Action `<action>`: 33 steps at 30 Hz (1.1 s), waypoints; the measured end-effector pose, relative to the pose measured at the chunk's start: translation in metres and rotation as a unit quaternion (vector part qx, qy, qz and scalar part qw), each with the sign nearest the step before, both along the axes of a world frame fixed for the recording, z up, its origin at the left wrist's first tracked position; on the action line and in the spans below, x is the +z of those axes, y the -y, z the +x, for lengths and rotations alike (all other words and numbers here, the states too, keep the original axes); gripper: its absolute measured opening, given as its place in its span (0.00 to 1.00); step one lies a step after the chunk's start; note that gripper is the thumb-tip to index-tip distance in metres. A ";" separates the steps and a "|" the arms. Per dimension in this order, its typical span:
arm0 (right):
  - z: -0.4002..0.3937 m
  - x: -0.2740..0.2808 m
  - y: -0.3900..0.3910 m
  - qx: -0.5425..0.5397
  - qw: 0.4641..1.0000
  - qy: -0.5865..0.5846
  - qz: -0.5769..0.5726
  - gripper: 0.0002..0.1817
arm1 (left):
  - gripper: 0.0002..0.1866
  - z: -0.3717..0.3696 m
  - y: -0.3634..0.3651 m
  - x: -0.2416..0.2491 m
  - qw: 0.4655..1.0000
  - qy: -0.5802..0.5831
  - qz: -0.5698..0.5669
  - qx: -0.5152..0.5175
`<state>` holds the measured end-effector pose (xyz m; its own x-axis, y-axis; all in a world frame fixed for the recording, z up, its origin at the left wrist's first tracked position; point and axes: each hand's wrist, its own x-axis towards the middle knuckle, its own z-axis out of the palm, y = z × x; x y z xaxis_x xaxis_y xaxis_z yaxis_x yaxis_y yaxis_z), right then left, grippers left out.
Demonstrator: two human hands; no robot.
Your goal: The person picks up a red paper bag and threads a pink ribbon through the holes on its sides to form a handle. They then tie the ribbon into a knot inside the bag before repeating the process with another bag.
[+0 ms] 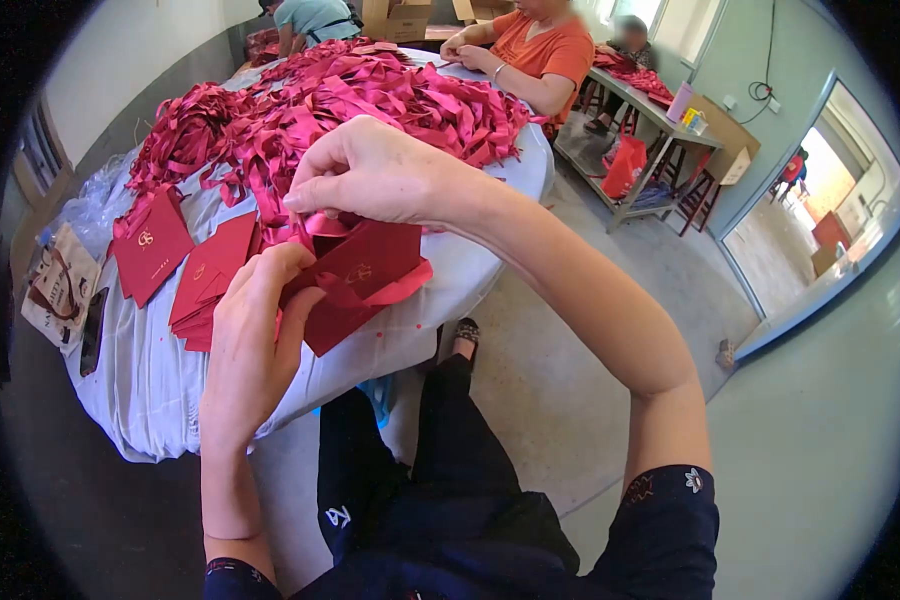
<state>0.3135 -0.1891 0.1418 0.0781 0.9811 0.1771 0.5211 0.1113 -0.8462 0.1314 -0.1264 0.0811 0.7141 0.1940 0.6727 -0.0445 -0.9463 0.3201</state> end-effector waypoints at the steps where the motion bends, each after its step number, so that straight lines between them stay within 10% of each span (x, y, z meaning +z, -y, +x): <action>1: 0.002 -0.004 -0.006 -0.010 0.999 0.008 0.029 0.10 | 0.14 0.001 -0.001 0.000 1.000 0.005 0.000 -0.002; 19: -0.014 0.001 -0.053 -0.038 0.987 -0.105 0.112 0.10 | 0.12 0.011 0.006 -0.007 0.994 0.070 0.079 0.015; 27: -0.007 -0.019 -0.008 -0.131 0.939 0.021 0.317 0.09 | 0.10 0.010 -0.005 -0.007 0.999 0.018 -0.010 0.048; 33: -0.022 -0.092 0.040 -0.192 0.917 0.239 0.254 0.11 | 0.11 0.014 -0.010 -0.007 0.999 0.030 0.012 0.036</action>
<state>0.2918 -0.2288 0.0502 0.1953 0.6792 0.7075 0.9026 0.1577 -0.4006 0.1450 -0.1160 0.0736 0.6576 0.2268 0.7184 0.0064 -0.9552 0.2958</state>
